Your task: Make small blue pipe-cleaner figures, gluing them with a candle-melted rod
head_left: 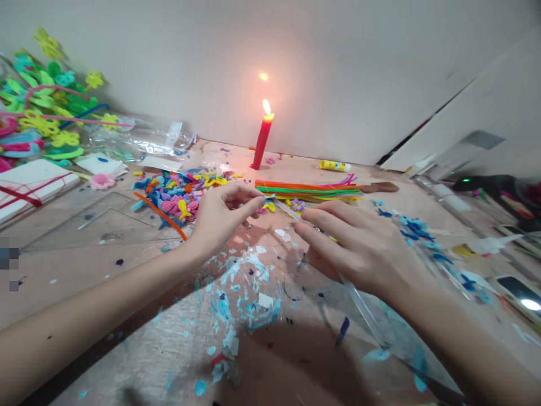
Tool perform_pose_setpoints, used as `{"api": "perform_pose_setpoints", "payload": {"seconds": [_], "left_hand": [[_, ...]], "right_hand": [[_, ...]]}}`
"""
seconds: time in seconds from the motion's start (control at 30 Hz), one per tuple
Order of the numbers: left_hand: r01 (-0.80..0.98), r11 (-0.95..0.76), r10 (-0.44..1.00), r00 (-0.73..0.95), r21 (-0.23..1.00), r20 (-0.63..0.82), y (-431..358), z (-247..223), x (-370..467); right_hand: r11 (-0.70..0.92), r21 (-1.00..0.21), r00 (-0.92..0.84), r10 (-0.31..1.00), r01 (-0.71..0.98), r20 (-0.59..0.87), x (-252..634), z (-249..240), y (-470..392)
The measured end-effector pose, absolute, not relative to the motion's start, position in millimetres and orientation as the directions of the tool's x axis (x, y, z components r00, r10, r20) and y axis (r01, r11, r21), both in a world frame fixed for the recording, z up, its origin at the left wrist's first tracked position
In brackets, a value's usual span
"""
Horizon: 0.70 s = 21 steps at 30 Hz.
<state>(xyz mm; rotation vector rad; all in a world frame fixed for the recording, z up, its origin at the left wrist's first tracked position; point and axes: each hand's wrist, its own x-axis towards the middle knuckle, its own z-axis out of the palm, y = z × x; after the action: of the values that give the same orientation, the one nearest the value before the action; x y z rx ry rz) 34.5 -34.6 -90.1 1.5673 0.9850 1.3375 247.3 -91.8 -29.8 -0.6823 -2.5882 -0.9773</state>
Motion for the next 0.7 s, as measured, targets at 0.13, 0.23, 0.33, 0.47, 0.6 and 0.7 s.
{"api": "perform_pose_setpoints", "payload": {"seconds": [0.13,0.23,0.33,0.47,0.6,0.7], "left_hand": [[0.067,-0.335,0.938,0.111,0.940,0.327,-34.8,-89.0,33.9],[0.069,-0.329,0.941,0.106,0.942,0.321,-34.8,-88.0,33.8],[0.036,-0.332,0.938,0.113,0.943,0.326,-35.1,-86.9,34.4],[-0.035,-0.310,0.940,0.136,0.950,0.312,-35.6,-86.7,34.9],[-0.067,-0.257,0.951,0.161,0.964,0.265,-34.4,-89.2,34.9],[-0.091,-0.224,0.959,0.157,0.970,0.236,-32.8,-91.4,34.7]], "right_hand": [[0.660,0.547,-0.852,0.327,0.515,0.409,249.9,-30.6,-90.6],[0.653,0.557,-0.854,0.334,0.514,0.398,252.0,-31.7,-89.5],[0.623,0.577,-0.847,0.340,0.529,0.409,253.6,-32.3,-87.7],[0.550,0.575,-0.787,0.311,0.606,0.533,260.4,-30.7,-80.5],[0.502,0.458,-0.651,0.324,0.734,0.687,279.9,-28.8,-72.1],[0.559,0.316,-0.607,0.469,0.767,0.641,297.7,-34.1,-73.2]]}}
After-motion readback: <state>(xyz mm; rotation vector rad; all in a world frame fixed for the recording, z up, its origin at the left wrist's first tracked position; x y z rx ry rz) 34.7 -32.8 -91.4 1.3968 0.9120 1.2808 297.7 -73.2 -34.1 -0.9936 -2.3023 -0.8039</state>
